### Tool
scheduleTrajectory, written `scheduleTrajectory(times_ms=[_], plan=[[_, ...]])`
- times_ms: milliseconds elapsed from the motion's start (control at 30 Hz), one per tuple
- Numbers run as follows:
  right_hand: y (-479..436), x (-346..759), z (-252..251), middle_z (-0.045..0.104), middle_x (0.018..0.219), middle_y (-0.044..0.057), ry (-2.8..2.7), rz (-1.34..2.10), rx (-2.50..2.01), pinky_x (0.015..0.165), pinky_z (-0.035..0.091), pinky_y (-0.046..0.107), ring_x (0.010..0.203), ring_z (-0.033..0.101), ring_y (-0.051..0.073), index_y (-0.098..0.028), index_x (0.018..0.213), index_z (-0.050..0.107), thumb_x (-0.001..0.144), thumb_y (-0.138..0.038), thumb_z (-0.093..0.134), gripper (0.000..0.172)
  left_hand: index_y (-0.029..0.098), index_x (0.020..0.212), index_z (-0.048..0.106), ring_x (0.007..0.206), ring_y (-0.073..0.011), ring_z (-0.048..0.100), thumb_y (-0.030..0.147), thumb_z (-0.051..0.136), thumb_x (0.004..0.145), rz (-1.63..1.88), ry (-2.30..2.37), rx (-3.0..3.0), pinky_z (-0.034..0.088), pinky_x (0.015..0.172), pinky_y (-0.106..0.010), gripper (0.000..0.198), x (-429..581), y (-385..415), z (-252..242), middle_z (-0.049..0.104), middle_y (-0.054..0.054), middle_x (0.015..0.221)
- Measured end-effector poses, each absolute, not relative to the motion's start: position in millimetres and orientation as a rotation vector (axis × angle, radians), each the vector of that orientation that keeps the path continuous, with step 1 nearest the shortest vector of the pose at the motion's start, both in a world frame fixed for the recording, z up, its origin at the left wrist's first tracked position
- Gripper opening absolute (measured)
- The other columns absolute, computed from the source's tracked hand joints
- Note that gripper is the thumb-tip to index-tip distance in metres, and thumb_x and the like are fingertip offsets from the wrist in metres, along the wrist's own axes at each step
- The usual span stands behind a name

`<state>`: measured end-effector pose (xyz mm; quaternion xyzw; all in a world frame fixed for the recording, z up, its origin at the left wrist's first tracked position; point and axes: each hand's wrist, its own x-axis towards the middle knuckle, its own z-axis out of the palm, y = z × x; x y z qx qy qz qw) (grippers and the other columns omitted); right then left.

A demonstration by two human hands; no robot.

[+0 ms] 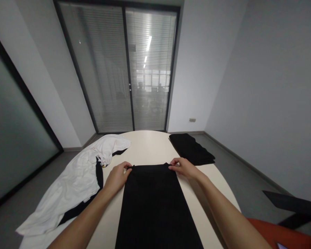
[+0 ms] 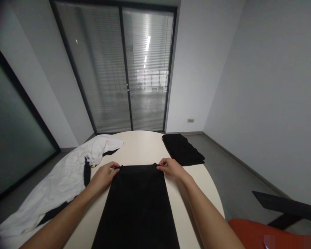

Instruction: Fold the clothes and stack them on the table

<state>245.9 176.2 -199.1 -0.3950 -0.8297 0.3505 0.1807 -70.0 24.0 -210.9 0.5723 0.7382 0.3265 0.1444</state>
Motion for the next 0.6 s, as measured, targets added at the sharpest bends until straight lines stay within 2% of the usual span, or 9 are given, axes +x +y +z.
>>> scheduleTrajectory(times_ms=[67,133,233,333,467,600], plan=[[173.7,243.3,-197.5,0.065,0.079,0.0,-2.237,1.141,-1.129,0.045,0.038,0.022,0.047,0.051,0.008,-0.018,0.087,0.062,0.08,-0.055,0.069,0.038,0.021,0.104,0.062,0.054,-0.013,0.067,0.03,0.053,0.092,1.01,2.047,1.573,0.048,0.058,-0.025,0.017,-70.8,24.8,-212.0,0.07,-0.004,0.099],[170.7,240.6,-194.8,0.063,0.075,-0.002,-2.13,1.309,-1.151,0.039,0.035,0.02,0.043,0.051,0.007,-0.019,0.093,0.058,0.079,-0.057,0.07,0.042,0.02,0.106,0.058,0.044,-0.0098,0.063,0.03,0.052,0.093,1.073,1.973,1.503,0.043,0.049,-0.022,0.018,-70.7,26.1,-212.0,0.068,-0.003,0.096],[166.1,237.7,-188.7,0.06,0.071,-0.005,-1.972,1.519,-1.183,0.039,0.04,0.018,0.045,0.059,0.009,-0.019,0.1,0.054,0.08,-0.052,0.073,0.043,0.017,0.112,0.055,0.052,-0.0116,0.069,0.026,0.052,0.094,1.12,1.902,1.308,0.038,0.041,-0.018,0.02,-68.0,27.6,-205.9,0.065,-0.008,0.108],[161.8,236.3,-181.7,0.063,0.077,-0.002,-1.866,1.611,-1.216,0.046,0.05,0.018,0.055,0.068,0.012,-0.017,0.104,0.055,0.083,-0.043,0.075,0.039,0.013,0.115,0.054,0.066,-0.0167,0.074,0.019,0.052,0.093,1.077,1.856,1.141,0.038,0.038,-0.017,0.023,-64.0,25.8,-194.1,0.06,-0.015,0.117],[158.2,237.3,-176.6,0.06,0.082,0.0,-1.783,1.701,-1.244,0.048,0.053,0.015,0.065,0.073,0.015,-0.015,0.103,0.057,0.085,-0.037,0.074,0.033,0.012,0.111,0.054,0.081,-0.0236,0.076,0.017,0.052,0.093,0.961,1.783,1.042,0.046,0.042,-0.017,0.019,-60.0,17.2,-179.8,0.063,-0.012,0.102],[156.5,240.6,-176.3,0.061,0.09,0.001,-1.71,1.82,-1.232,0.047,0.056,0.018,0.067,0.075,0.02,-0.021,0.113,0.05,0.086,-0.044,0.072,0.041,0.018,0.12,0.046,0.077,-0.0234,0.076,0.027,0.053,0.096,0.912,1.741,0.906,0.051,0.048,-0.019,0.027,-57.6,10.0,-173.8,0.062,-0.006,0.097]])
